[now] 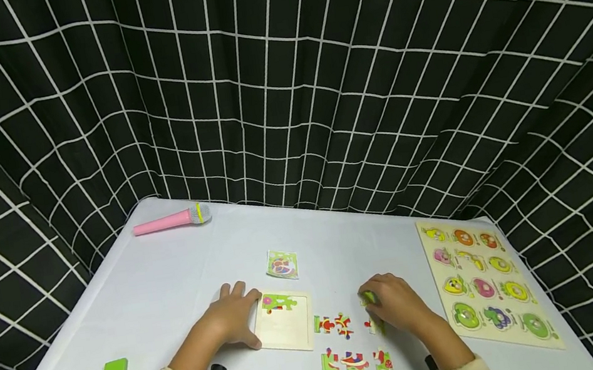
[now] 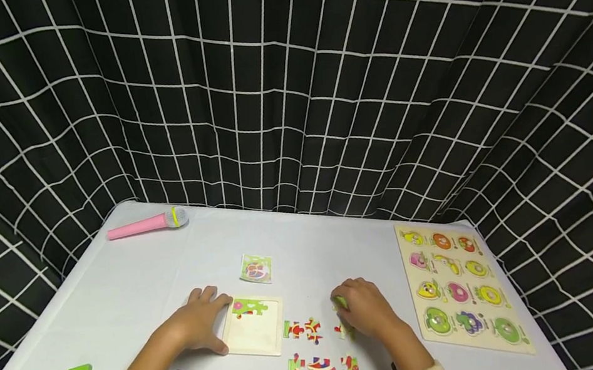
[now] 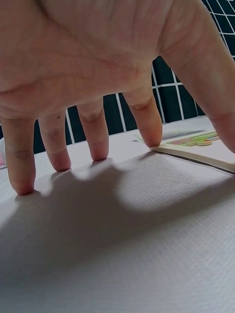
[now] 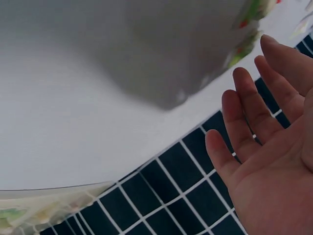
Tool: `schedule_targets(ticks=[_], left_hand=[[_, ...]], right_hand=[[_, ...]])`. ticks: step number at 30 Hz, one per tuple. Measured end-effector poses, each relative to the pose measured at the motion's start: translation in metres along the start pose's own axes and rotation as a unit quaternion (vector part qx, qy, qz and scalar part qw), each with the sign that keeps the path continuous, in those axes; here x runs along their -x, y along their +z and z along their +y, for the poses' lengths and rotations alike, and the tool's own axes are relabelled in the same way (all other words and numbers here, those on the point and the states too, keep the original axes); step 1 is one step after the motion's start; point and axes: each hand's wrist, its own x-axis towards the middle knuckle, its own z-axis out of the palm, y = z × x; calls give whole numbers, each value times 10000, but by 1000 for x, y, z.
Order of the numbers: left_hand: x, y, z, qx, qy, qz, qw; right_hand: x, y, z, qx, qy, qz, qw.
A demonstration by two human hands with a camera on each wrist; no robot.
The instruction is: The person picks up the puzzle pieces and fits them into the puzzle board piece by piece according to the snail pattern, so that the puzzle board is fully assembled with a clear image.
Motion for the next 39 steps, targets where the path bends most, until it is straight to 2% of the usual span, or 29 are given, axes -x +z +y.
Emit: schedule_targets(ticks=[8, 16, 26, 31, 39], left_hand=[[-1, 1, 0, 4, -24, -30, 10000], [-1, -1, 0, 0, -36, -19, 10000], [3, -6, 1, 31, -69, 3, 10000], [3, -5, 0, 49, -53, -34, 10000], [1, 0, 1, 49, -47, -29, 10000]], right_hand=[[4, 4, 6, -128, 151, -106, 9997], [4, 6, 10, -165, 163, 2, 9997], [3, 9, 13, -138, -113, 238, 9996], [-1, 5, 5, -17, -252, 326, 9991], [-14, 0, -25, 100, -710, 274, 9971]])
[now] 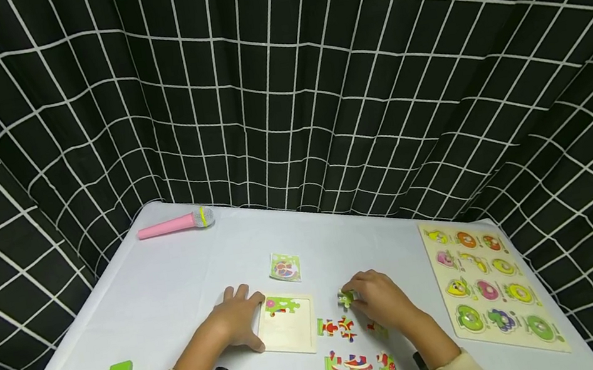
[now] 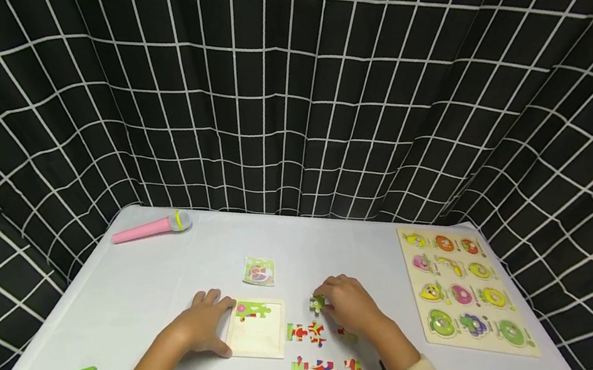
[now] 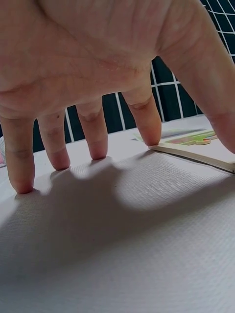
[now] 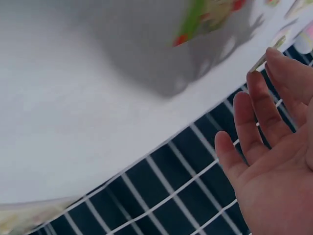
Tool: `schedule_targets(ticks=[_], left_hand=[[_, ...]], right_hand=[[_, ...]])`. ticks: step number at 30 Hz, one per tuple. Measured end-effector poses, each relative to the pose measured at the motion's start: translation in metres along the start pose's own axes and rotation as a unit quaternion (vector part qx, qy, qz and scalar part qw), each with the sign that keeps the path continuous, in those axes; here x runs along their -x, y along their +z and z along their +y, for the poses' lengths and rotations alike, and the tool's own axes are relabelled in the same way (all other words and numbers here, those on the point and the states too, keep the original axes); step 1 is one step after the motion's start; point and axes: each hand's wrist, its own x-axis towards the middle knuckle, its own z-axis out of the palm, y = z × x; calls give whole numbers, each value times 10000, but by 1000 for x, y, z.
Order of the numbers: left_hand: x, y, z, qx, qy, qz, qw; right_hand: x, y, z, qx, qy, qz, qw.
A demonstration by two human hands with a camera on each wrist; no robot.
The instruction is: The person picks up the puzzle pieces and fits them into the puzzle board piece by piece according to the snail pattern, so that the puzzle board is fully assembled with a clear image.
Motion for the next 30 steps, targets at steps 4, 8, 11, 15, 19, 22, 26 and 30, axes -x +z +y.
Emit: schedule_targets(ticks=[4, 8, 11, 15, 19, 22, 26, 30], left_hand=[[0, 1, 0, 9, -12, 2, 10000], [1, 0, 1, 9, -32, -1, 10000], [1, -1, 2, -1, -39, 3, 10000], [0, 0, 2, -48, -43, 12, 10000], [-1, 2, 2, -47, -67, -12, 10000], [-1, 2, 2, -25, -75, -15, 10000], [-2, 2, 2, -49, -82, 12, 10000], [-3, 2, 1, -102, -77, 20, 9999]], right_hand=[[-10, 5, -15, 99, -186, -152, 9997], [-19, 10, -28, 87, -510, -200, 9985], [-25, 14, -35, 26, -687, -190, 9975], [-30, 19, -44, -20, -728, -285, 9969], [-32, 23, -50, -54, -784, -387, 9962], [-33, 25, -51, -37, -790, -430, 9959], [-35, 27, -52, 3, -765, -412, 9962], [-36, 28, -55, -24, -779, -387, 9962]])
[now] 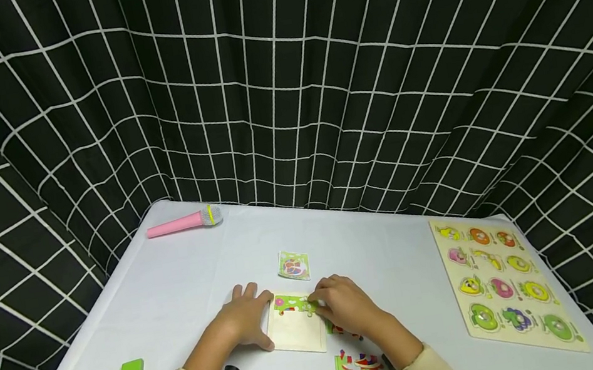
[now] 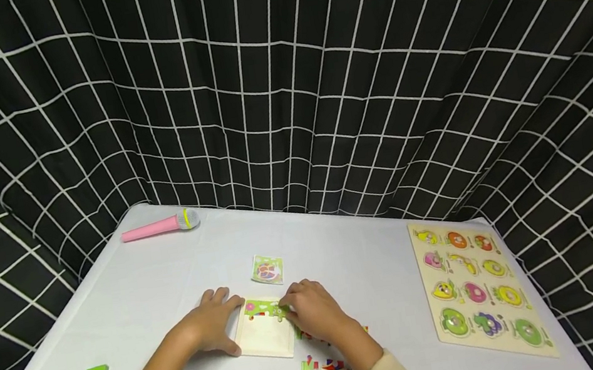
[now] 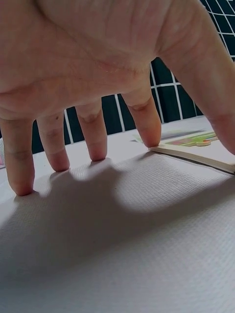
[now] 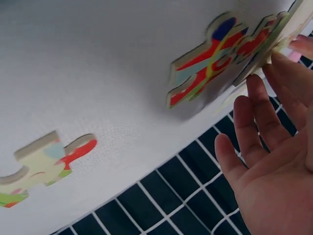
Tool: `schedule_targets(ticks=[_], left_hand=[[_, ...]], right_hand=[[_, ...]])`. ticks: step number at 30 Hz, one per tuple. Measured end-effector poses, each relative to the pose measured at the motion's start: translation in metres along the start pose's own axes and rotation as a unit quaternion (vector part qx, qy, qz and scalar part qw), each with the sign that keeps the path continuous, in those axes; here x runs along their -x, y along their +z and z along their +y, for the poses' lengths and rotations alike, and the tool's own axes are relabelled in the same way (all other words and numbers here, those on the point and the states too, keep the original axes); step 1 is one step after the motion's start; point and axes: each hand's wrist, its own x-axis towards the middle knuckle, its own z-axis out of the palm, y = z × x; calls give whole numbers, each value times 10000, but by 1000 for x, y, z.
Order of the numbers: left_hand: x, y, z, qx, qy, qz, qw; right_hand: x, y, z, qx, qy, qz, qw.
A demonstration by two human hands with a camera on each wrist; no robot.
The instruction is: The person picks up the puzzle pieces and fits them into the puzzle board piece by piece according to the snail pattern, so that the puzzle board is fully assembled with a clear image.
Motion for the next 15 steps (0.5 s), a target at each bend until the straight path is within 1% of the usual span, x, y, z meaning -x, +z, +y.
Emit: schedule_targets(ticks=[4, 7, 11, 15], left_hand=[[0, 1, 0, -4, 9, -26, 10000], [0, -1, 1, 29, -9, -37, 10000], [0, -2, 2, 105, -29, -62, 9999], [-1, -2, 1, 65, -21, -95, 9999]], right_hand=[[-1, 0, -3, 11, 82, -44, 10000], [-2, 0, -4, 126, 124, -28, 9998], [-3, 1, -5, 379, 124, 27, 9992], [-4, 1, -8, 687, 60, 54, 9976]])
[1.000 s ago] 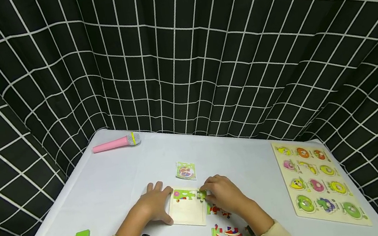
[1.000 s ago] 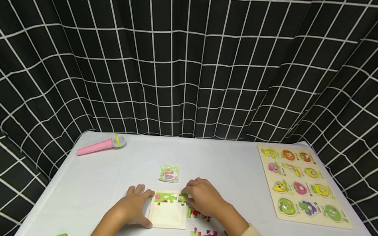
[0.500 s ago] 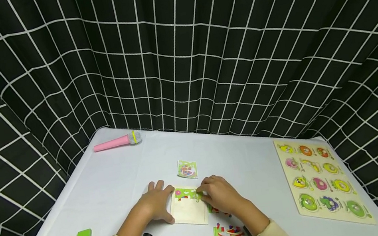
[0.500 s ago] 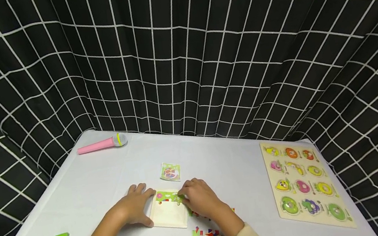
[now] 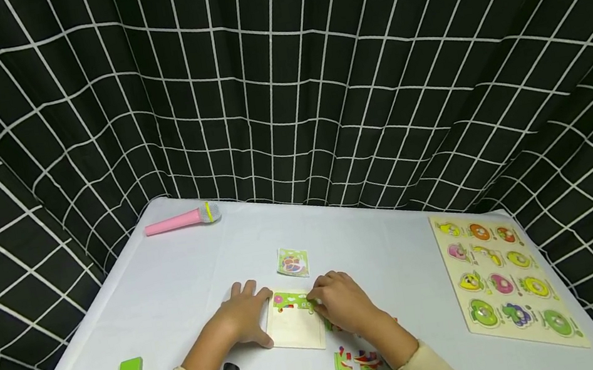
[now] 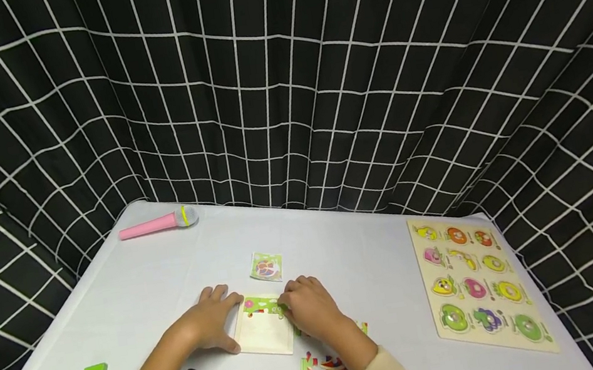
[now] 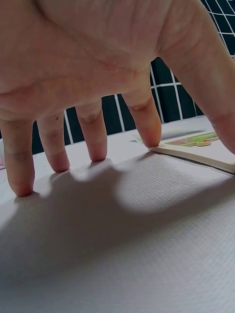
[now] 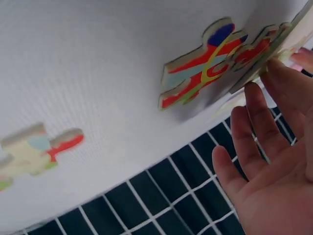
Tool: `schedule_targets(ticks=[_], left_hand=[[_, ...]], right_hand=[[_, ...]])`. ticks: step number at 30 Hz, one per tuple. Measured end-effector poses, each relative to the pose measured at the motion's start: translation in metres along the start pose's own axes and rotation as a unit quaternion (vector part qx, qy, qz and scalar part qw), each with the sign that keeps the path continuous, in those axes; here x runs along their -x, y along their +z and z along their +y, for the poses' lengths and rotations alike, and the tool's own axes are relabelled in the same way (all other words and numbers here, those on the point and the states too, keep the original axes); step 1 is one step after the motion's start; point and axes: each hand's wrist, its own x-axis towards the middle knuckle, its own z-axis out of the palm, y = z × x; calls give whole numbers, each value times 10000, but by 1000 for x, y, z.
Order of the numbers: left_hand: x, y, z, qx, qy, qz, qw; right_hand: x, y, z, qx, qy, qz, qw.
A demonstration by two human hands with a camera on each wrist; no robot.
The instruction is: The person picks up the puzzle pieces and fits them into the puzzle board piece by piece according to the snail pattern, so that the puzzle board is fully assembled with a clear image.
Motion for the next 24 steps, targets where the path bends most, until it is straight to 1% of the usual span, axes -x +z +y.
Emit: schedule_targets(ticks=[3, 5, 8, 11, 16, 20, 24], left_hand=[[-1, 0, 0, -63, 26, -15, 10000], [-1, 0, -1, -51, 51, -14, 10000], [-1, 0, -1, -25, 61, -29, 10000], [0, -1, -1, -35, 53, -43, 10000], [3, -3, 1, -30, 97, -50, 9999], [4, -4, 2, -12, 93, -33, 10000], [4, -4, 2, 19, 37, -52, 10000]], right_hand=[[0, -2, -3, 268, -119, -14, 9996], [0, -3, -5, 310, -134, -78, 9994], [1, -5, -5, 54, -32, -281, 9996], [3, -9, -2, -460, 95, -427, 9980], [10, -13, 5, -1125, 211, -451, 9924], [20, -14, 10, -1204, 270, -405, 9915], [31, -13, 14, -1017, 326, -512, 9930]])
